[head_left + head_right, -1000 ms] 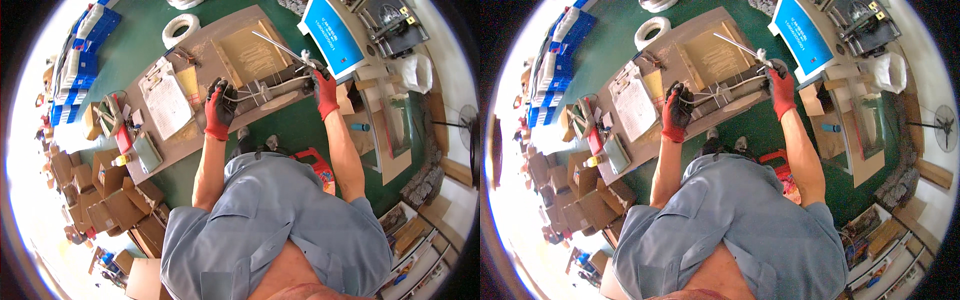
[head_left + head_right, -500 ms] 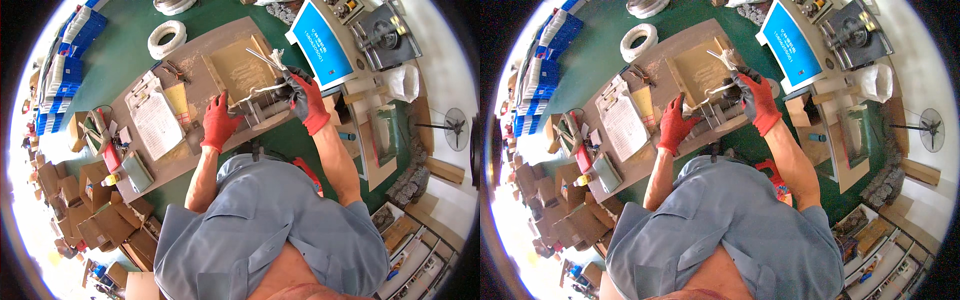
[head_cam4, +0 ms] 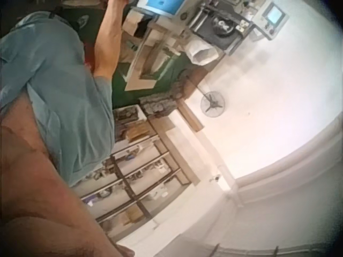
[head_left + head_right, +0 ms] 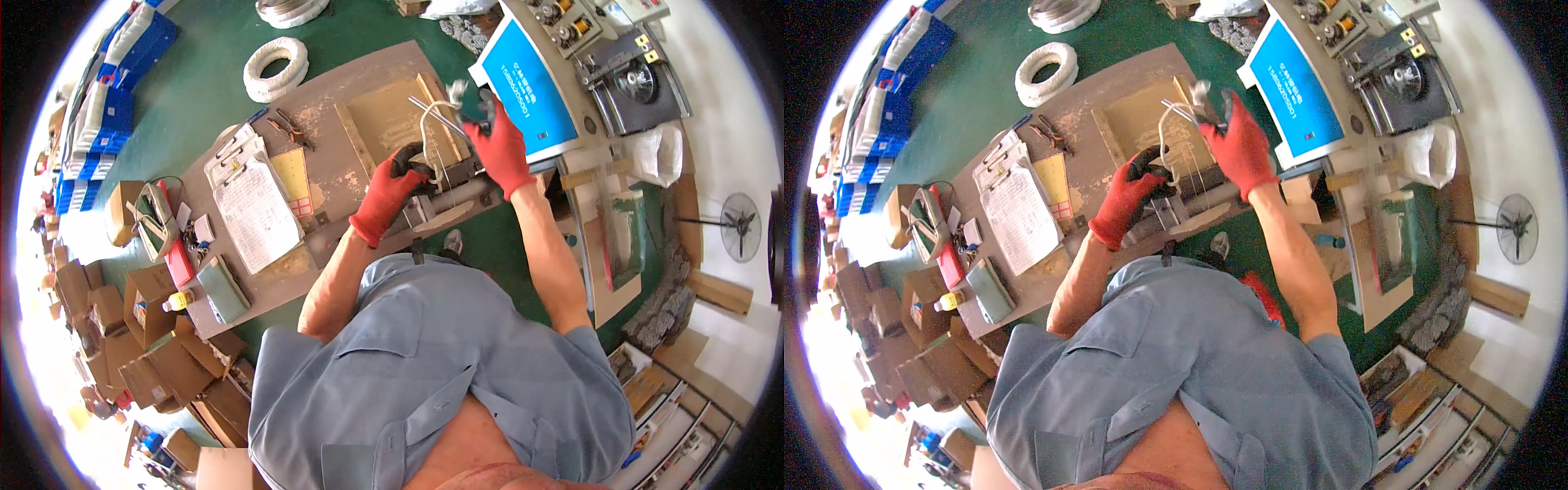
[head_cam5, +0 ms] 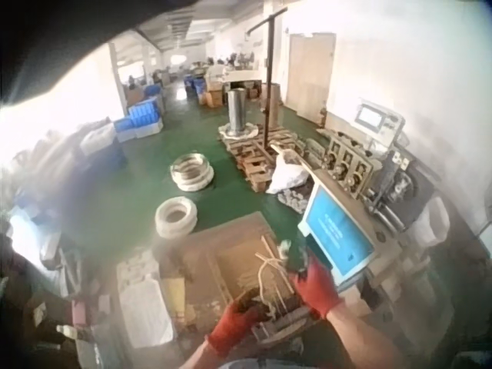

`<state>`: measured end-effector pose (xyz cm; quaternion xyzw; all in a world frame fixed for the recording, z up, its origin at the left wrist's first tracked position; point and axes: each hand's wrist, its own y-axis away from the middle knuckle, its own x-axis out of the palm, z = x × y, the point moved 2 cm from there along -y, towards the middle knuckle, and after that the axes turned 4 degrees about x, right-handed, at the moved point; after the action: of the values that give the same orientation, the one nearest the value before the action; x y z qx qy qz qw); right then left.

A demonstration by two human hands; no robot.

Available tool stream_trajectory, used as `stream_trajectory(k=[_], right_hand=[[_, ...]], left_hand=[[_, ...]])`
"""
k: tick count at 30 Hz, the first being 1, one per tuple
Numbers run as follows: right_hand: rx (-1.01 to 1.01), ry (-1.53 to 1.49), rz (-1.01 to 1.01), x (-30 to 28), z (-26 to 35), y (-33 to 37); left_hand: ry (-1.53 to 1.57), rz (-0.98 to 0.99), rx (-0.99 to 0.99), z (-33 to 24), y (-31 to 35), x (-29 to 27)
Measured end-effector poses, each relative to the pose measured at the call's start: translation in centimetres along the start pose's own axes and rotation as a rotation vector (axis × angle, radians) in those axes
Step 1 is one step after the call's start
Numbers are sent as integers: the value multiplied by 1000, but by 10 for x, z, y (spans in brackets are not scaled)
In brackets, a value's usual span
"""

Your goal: The person uses a manual bench cutter to slice a bundle of thin metal rods into shorter segments. They repeatedly feed the rods into the cutting mechanism, operate the lever to sever them, and then place the cut pieces into a cardboard box. The process involves handling the metal rods and operating the cutting tool in a repetitive cycle.

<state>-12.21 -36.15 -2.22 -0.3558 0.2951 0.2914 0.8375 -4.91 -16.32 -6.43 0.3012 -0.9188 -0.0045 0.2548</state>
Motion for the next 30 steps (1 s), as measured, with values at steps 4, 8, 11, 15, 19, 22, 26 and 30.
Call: stream_trajectory(k=[4, 8, 11, 15, 19, 22, 26, 30], right_hand=[[214, -602, 537, -24, 0, 17], [-255, -354, 695, -34, 18, 15], [-358, -304, 685, -36, 13, 14], [-364, -304, 700, -27, 4, 10], [-340, -267, 577, -24, -6, 11], [-262, -267, 570, -26, -10, 6], [-164, -323, 642, -32, -8, 2], [-55, -428, 492, -25, -13, 7]], left_hand=[[23, -27, -43, -10, 1, 9], [-41, 0, -3, -6, -1, 16], [-48, -20, 23, -3, -3, 29], [-25, -78, 3, -1, -2, 36], [-394, -306, 145, 0, 1, 36], [-612, -326, 367, -6, 3, 44], [-981, -258, 420, -23, 1, 64], [-994, -411, 522, -23, -10, 72]])
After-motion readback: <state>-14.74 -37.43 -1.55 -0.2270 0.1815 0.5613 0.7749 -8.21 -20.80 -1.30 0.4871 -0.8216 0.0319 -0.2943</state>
